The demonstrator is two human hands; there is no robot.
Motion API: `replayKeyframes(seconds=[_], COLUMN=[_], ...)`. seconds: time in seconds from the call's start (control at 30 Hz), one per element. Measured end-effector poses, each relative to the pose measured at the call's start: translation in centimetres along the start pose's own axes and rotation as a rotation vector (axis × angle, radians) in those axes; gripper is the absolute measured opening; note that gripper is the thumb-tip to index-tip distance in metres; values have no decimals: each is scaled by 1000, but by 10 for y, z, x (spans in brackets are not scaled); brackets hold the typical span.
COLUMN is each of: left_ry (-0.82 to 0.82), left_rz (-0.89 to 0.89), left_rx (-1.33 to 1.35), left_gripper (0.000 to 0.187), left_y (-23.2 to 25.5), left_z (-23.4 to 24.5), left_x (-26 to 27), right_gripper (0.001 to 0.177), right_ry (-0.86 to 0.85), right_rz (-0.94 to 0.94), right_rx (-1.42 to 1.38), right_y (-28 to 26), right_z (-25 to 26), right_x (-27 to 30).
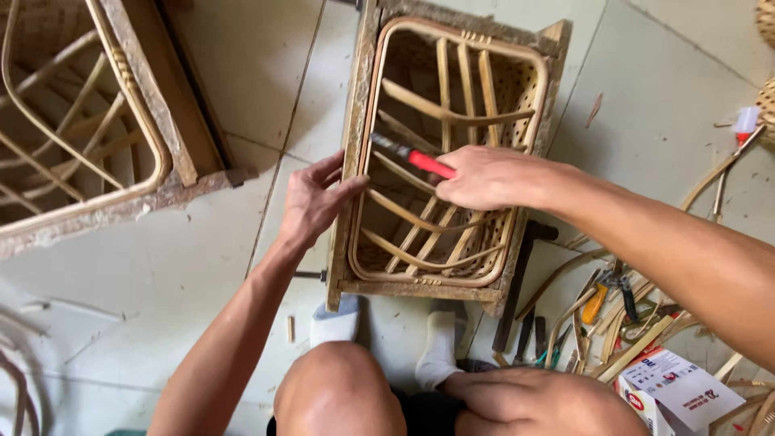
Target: The person inserts thin wooden strips into a rectangular basket frame, hammers them into place, trims excess with pliers, and applies glue to the joints. The person works on the basket while sitting on the floor.
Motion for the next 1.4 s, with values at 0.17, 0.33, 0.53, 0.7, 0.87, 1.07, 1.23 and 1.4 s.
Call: replayKeyframes(seconds=[0.17,0.33,0.53,0.7,0.87,1.07,1.23,1.4], left_ry=[-59,28,-25,-83,1,19,-10,-20], left_rz=[11,24,3,-111,50,41,33,48], left_rx=[80,-72,-65,-44,191,171,208,93], left_gripper=[63,65,71,69,65,65,62,61], left_y=[3,-2,4,-18,-61,-55,-52,-49], left_z=[-5,1,2,5,-2,3,-5,5], left_x=[5,-2,4,59,66,71,70,77], right_gripper=[30,31,30,27,30,38,34,32], right_ry=[31,-15,-35,44,-75,-38,-4,0], right_rz=[87,61,22,202,59,65,101,75], right_rx=[64,10,29,30,-58,-34,86,69], right_y=[-14,-5,-15,-23,-2,-22,-24,-21], right_z=[4,2,11,-20,-54,-39,-32,-37], right_x=[-3,-9,9,31,17,21,11,10])
Point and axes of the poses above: each hand's wrist, its own x-axis away from the middle knuckle, its own z-axis out of the back of the hand, y = z × x, the point moved 9 cm from there along -x, towards the middle knuckle, and after that the axes turned 11 degrees about z, right-handed, at the moved point
